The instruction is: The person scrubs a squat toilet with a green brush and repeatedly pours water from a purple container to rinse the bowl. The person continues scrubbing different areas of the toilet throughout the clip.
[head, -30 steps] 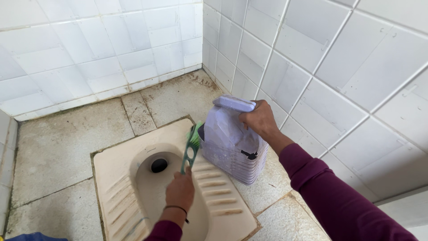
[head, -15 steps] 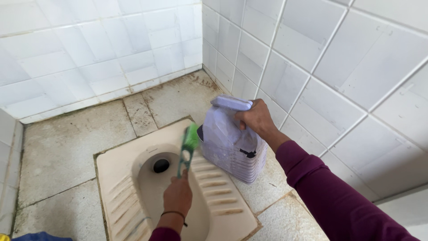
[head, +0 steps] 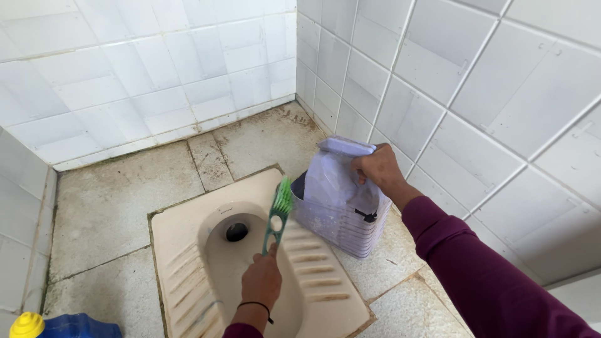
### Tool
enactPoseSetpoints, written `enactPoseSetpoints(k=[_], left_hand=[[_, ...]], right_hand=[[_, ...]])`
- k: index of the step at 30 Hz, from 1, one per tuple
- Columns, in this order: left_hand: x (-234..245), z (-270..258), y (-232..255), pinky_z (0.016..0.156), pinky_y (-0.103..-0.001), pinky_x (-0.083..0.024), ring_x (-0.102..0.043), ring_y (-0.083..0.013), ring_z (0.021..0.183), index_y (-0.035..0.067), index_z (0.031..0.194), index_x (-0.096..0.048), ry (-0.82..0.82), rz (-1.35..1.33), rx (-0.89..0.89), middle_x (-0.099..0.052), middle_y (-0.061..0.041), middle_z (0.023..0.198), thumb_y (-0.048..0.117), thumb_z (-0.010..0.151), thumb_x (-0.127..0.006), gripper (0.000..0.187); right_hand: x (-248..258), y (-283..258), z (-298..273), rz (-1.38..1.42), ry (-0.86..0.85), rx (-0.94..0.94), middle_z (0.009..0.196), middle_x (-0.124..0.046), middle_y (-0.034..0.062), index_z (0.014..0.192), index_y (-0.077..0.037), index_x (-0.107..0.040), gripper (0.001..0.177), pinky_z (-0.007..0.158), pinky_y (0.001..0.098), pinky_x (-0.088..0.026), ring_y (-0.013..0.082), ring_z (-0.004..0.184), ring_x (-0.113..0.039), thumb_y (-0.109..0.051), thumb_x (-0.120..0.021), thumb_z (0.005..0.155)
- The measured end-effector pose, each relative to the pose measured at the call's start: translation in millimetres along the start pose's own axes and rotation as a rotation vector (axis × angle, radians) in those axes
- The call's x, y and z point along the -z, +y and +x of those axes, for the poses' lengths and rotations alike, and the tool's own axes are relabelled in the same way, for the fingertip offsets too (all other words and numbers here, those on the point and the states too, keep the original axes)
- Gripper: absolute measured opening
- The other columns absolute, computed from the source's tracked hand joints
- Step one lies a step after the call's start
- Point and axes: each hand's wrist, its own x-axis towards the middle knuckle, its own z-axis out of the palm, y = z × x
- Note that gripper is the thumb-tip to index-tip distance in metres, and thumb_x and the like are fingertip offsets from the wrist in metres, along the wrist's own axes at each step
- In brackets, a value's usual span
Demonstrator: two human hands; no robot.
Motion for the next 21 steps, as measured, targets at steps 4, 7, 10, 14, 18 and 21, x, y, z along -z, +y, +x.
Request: enactPoseSetpoints(k=[4, 7, 10, 14, 18, 21], left_hand=[[-2, 2, 5, 0.077, -0.043, -0.064, -0.073, -0.0336, 0.093, 0.021, 0.158, -0.035, 0.123, -0.023, 0.018, -0.06, -0.017, 0.114, 0.015, 0.104, -0.043, 0.056], [-20, 9, 7, 0.077, -0.043, -0.063, -0.073, -0.0331, 0.092, 0.022, 0.158, -0.034, 0.135, 0.01, -0.009, -0.06, -0.018, 0.112, 0.015, 0.103, -0.042, 0.056], [-33, 24, -11, 0.076, -0.042, -0.064, -0.075, -0.0319, 0.09, 0.023, 0.159, -0.034, 0.147, 0.012, 0.01, -0.062, -0.018, 0.112, 0.015, 0.105, -0.037, 0.054], [-12, 48, -76, 0.083, -0.047, -0.061, -0.073, -0.0349, 0.094, 0.028, 0.152, -0.045, 0.314, -0.003, 0.114, -0.065, -0.02, 0.12, 0.016, 0.104, -0.038, 0.05], [11, 37, -124, 0.086, -0.044, -0.064, -0.074, -0.0332, 0.101, 0.023, 0.156, -0.041, 0.133, -0.111, 0.389, -0.067, -0.02, 0.12, 0.021, 0.106, -0.039, 0.05], [17, 23, -114, 0.086, -0.042, -0.064, -0.073, -0.032, 0.103, 0.02, 0.156, -0.043, 0.083, -0.142, 0.442, -0.066, -0.021, 0.122, 0.023, 0.109, -0.035, 0.048]], right_hand=[[2, 4, -3, -0.046, 0.007, -0.01, 0.051, -0.062, 0.0121, 0.059, 0.004, -0.064, 0.015, 0.047, 0.0335, -0.049, 0.02, 0.042, -0.06, -0.004, -0.072, 0.07], [0, 6, -1, -0.045, 0.009, -0.004, 0.051, -0.062, 0.0126, 0.058, 0.003, -0.063, 0.016, 0.047, 0.0336, -0.049, 0.0206, 0.042, -0.059, -0.003, -0.072, 0.069], [0, 11, 0, -0.047, 0.02, -0.011, 0.05, -0.062, 0.0136, 0.057, 0.005, -0.063, 0.017, 0.047, 0.0335, -0.05, 0.0213, 0.041, -0.059, -0.003, -0.071, 0.07], [5, 13, -3, -0.054, 0.041, -0.017, 0.05, -0.063, 0.0125, 0.058, 0.004, -0.064, 0.016, 0.047, 0.0336, -0.05, 0.0205, 0.042, -0.06, -0.003, -0.072, 0.07], [9, 17, -6, -0.059, 0.04, -0.046, 0.051, -0.063, 0.0133, 0.057, 0.004, -0.065, 0.015, 0.048, 0.0332, -0.051, 0.0214, 0.042, -0.06, -0.003, -0.072, 0.069], [-3, 9, -5, -0.058, 0.044, -0.025, 0.051, -0.064, 0.0134, 0.058, 0.005, -0.064, 0.016, 0.048, 0.0343, -0.051, 0.0215, 0.042, -0.061, -0.003, -0.072, 0.069]])
